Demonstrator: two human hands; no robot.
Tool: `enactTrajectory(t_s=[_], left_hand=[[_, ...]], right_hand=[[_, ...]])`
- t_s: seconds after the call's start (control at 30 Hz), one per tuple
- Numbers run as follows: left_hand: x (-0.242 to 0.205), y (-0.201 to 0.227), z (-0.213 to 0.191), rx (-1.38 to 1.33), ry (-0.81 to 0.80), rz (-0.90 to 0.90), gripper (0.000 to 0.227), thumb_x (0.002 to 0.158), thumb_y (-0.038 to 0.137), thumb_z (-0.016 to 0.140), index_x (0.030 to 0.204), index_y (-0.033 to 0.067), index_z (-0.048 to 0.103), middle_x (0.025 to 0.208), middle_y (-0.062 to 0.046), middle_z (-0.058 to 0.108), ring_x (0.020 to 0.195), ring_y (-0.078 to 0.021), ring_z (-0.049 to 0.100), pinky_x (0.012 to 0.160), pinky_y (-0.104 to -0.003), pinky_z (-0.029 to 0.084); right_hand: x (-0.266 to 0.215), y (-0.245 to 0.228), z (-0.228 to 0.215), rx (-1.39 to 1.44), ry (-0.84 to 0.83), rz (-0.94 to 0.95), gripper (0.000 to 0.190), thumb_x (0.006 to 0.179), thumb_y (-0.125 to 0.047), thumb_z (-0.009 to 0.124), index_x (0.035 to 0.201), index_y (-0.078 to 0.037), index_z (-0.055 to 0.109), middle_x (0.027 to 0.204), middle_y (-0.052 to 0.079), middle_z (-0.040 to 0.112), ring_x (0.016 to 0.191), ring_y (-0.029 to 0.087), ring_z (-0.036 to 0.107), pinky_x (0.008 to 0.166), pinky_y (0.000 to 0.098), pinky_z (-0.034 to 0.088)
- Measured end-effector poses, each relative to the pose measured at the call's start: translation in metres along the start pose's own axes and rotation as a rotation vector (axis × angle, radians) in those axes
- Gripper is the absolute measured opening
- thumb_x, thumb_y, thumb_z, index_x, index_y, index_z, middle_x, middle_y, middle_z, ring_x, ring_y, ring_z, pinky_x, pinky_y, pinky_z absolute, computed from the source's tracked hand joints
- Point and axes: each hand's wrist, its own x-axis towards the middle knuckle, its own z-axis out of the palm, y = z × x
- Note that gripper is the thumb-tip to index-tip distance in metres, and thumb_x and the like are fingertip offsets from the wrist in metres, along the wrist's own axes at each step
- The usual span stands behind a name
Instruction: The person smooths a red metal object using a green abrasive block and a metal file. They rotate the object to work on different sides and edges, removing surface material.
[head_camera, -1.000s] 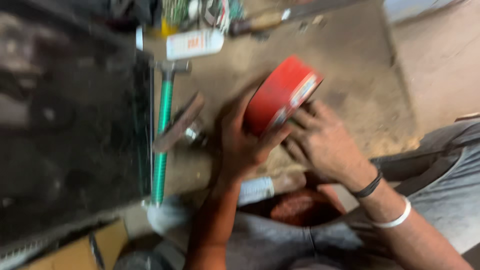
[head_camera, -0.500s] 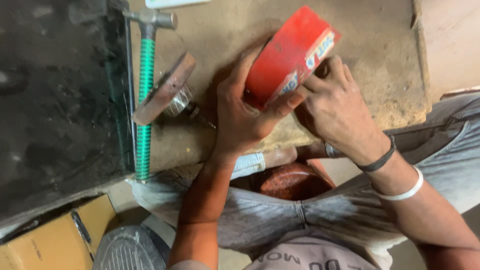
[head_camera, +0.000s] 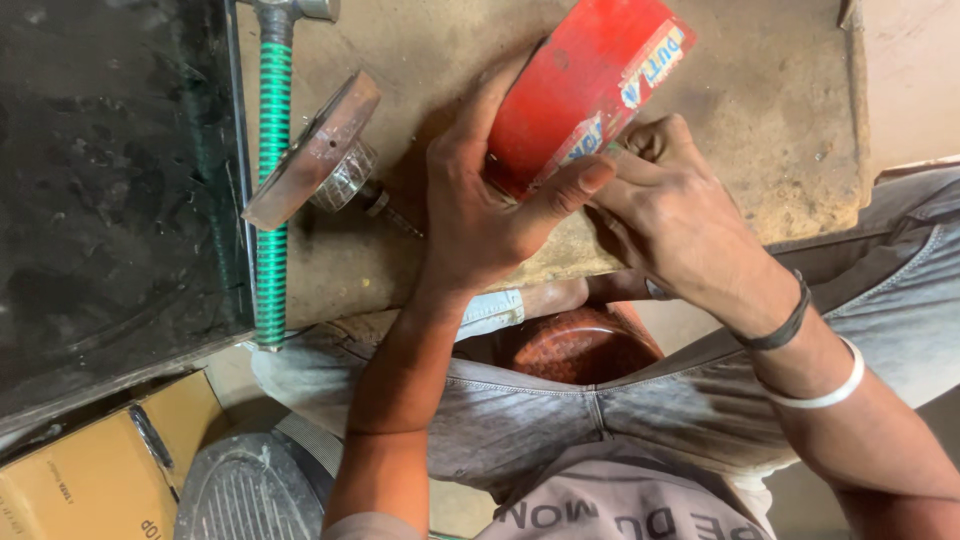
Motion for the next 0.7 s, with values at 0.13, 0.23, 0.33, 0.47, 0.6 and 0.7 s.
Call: enactTrajectory(t_s=[0.13,0.23,0.33,0.47,0.6,0.7], left_hand=[[0.0,0.001,0.004,0.01,0.02,0.019,0.069,0.099,0.043,0.085,0.144,0.0014,0.052,0.124,-0.01,0.073,0.112,-0.0153,0.072,0.1,-0.028,0.059],[0.002,0.005,0.003,-0.029,0.024,0.0,0.071,0.097,0.045,0.083,0.142,0.0004,0.052,0.125,-0.011,0.072,0.115,-0.0169,0.074,0.103,-0.029,0.061],[0.001,0.006,0.002,0.009,0.018,-0.007,0.071,0.097,0.045,0.083,0.143,0.0004,0.052,0.128,-0.011,0.071,0.116,-0.0182,0.073,0.103,-0.029,0.06],[0.002,0.002,0.003,0.049,0.032,0.064,0.072,0.101,0.044,0.084,0.147,0.0014,0.05,0.138,-0.012,0.067,0.122,-0.0191,0.068,0.107,-0.029,0.056],[0.002,0.003,0.003,0.001,0.022,0.038,0.074,0.099,0.047,0.082,0.146,0.0002,0.05,0.135,-0.012,0.068,0.121,-0.0188,0.07,0.105,-0.029,0.057],[0.004,0.006,0.002,0.012,0.02,0.044,0.075,0.098,0.048,0.081,0.146,-0.0004,0.05,0.132,-0.012,0.07,0.121,-0.0183,0.073,0.105,-0.029,0.058]], right_hand=[[0.002,0.002,0.008,-0.039,0.143,-0.052,0.034,0.077,0.0,0.07,0.11,-0.004,0.07,0.103,0.011,0.068,0.098,0.038,0.056,0.094,0.0437,0.046],[0.006,0.003,0.005,-0.103,0.116,-0.066,0.039,0.073,-0.002,0.071,0.111,-0.003,0.071,0.103,0.011,0.07,0.106,0.036,0.061,0.101,0.0483,0.045],[0.005,-0.002,0.0,-0.082,-0.137,0.055,0.024,0.089,-0.008,0.076,0.114,-0.006,0.074,0.098,0.009,0.07,0.09,0.029,0.059,0.101,0.0487,0.045],[0.005,-0.001,0.0,-0.077,-0.025,0.011,0.036,0.081,-0.004,0.073,0.116,-0.005,0.073,0.107,0.012,0.072,0.103,0.035,0.059,0.1,0.0491,0.044],[0.005,0.002,0.006,-0.161,0.068,-0.056,0.04,0.074,-0.001,0.072,0.114,-0.002,0.072,0.1,0.012,0.071,0.105,0.032,0.063,0.109,0.0547,0.042],[0.004,-0.001,0.001,-0.104,-0.004,-0.02,0.032,0.081,-0.002,0.074,0.113,-0.003,0.073,0.099,0.011,0.073,0.092,0.026,0.061,0.099,0.052,0.044]])
